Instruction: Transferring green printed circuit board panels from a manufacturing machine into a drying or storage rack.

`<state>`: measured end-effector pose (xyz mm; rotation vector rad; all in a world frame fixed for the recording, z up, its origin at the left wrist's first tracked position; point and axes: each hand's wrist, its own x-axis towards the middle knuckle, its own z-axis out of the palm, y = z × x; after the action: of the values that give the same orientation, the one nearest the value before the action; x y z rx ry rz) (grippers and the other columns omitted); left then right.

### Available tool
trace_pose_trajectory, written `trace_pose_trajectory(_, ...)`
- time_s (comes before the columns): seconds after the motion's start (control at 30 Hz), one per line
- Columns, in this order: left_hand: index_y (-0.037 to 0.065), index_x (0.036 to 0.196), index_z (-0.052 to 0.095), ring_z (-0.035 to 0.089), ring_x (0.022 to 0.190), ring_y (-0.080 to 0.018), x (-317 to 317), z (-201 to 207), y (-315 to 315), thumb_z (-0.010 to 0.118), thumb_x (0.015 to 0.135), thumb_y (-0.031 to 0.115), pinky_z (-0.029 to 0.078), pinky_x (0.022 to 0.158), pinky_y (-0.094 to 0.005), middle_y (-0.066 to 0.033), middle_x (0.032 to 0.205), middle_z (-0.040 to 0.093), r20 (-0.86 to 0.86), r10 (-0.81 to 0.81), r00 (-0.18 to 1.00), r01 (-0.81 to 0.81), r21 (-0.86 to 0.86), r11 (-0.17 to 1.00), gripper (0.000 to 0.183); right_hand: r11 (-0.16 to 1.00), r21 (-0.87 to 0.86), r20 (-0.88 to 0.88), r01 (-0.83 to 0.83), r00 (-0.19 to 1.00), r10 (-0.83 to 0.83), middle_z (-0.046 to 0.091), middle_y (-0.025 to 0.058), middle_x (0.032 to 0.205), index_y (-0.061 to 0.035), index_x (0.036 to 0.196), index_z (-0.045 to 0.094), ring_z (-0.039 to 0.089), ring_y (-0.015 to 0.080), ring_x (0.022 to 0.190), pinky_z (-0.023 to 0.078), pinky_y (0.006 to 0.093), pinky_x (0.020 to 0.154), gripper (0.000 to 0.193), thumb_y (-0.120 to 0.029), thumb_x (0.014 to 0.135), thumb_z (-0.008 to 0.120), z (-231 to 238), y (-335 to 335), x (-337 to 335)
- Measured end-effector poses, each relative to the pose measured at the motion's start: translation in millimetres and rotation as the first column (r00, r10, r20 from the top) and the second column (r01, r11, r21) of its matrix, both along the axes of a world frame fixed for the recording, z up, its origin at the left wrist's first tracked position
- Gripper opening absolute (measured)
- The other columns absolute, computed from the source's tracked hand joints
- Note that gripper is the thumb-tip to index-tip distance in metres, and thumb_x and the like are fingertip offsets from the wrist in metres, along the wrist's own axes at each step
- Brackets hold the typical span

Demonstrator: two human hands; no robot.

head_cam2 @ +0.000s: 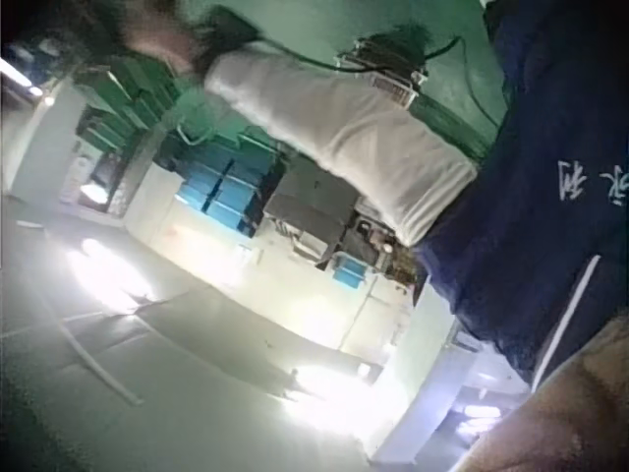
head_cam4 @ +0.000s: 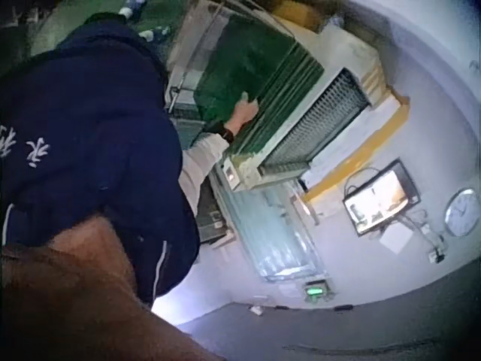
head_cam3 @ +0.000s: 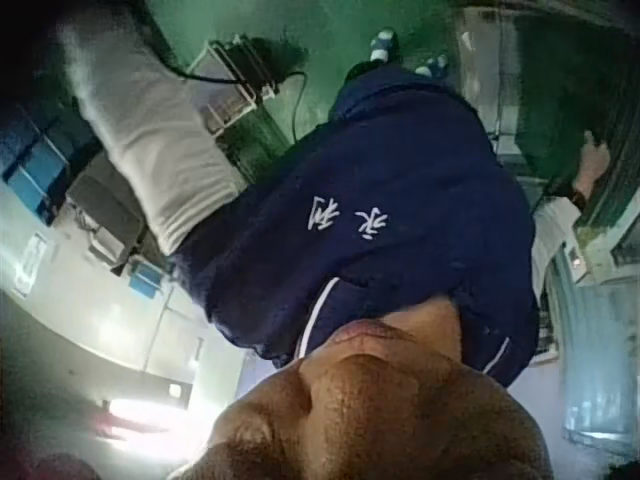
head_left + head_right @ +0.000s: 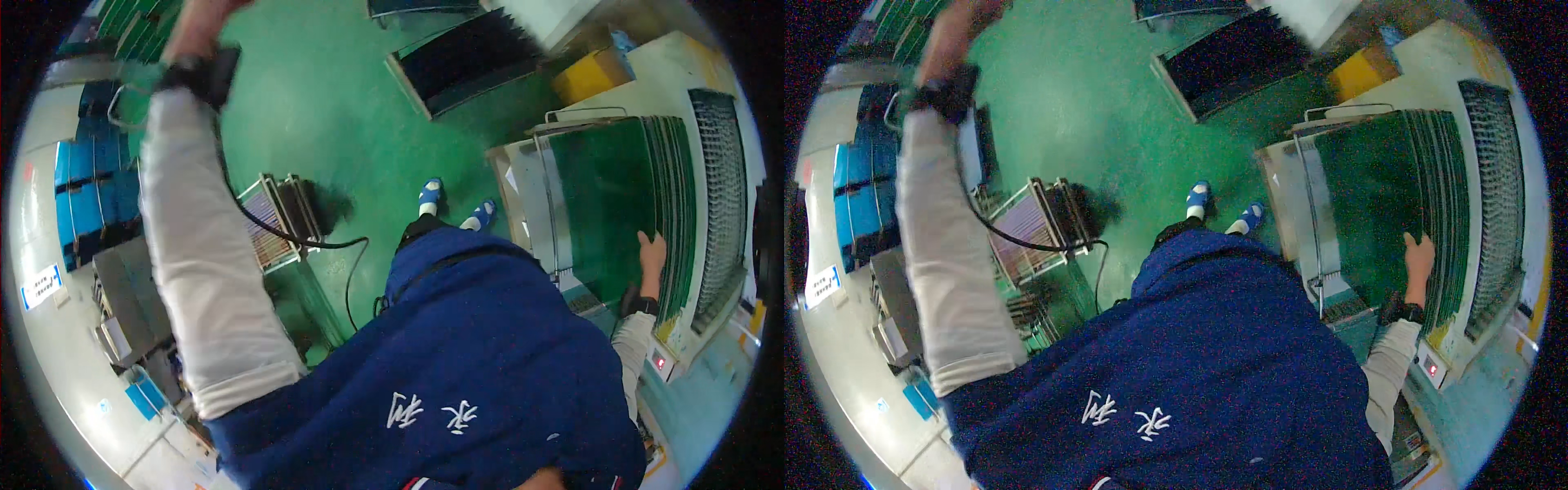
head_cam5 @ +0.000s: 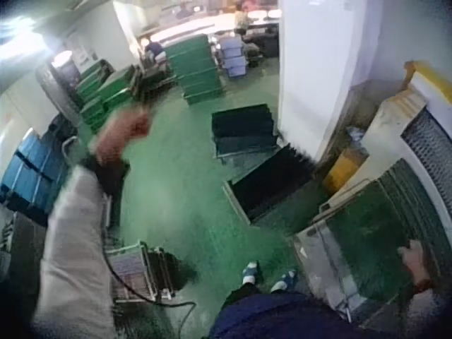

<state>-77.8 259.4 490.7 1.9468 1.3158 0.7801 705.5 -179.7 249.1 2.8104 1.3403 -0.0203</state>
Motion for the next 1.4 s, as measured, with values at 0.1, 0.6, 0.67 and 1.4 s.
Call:
trace_pose_trajectory(0.1,0.006,0.089,0.062,0.060,0.078,-0.0212,-37,-172,-32,0.057,0.082,0.017,0.047,0.072,-0.0331,-0.0088,0.084,0.063,-0.654,0.054,0.755,0.207,0.316,0.926,0.014,1.000,-0.020,-0.212,-0.015,0.977,0.010,0.061,0.0239,0.118,-0.0010,0.121,0.061,0.056,0.0397,0.111,0.043,0.0460,0.092,0.046,-0.031,0.086,0.065,32,13,-38)
trace_pose_trajectory(0.6,0.002,0.091,0.062,0.066,0.067,-0.0297,34,-495,-334,0.053,0.091,0.020,0.049,0.053,-0.0420,-0.0160,0.073,0.064,-0.337,-0.578,0.743,0.277,-0.631,0.725,0.020,0.981,0.182,-0.159,0.074,0.986,-0.045,0.063,0.0231,0.083,-0.0024,0.088,0.066,0.060,0.0428,0.084,0.047,0.0507,0.073,0.030,-0.030,0.078,0.070,170,17,-121)
trace_pose_trajectory(0.67,0.001,0.094,0.062,0.066,0.066,-0.0288,45,-470,-314,0.053,0.092,0.020,0.049,0.052,-0.0411,-0.0164,0.075,0.065,-0.215,-0.445,0.869,0.199,-0.673,0.713,0.021,0.977,0.195,-0.124,0.083,0.991,-0.059,0.064,0.0229,0.083,-0.0034,0.089,0.068,0.061,0.0421,0.083,0.047,0.0504,0.073,0.029,-0.030,0.077,0.070,200,12,-121)
trace_pose_trajectory(1.4,-0.001,0.101,0.057,0.065,0.062,-0.0223,164,-402,-216,0.063,0.086,0.017,0.053,0.052,-0.0339,-0.0114,0.085,0.064,0.142,0.271,0.952,0.059,-0.955,0.292,0.024,-0.025,0.604,-0.681,0.797,0.532,0.503,0.065,0.0095,0.115,-0.0028,0.115,0.060,0.060,0.0266,0.105,0.047,0.0399,0.090,0.027,-0.018,0.092,0.061,221,-97,-14)
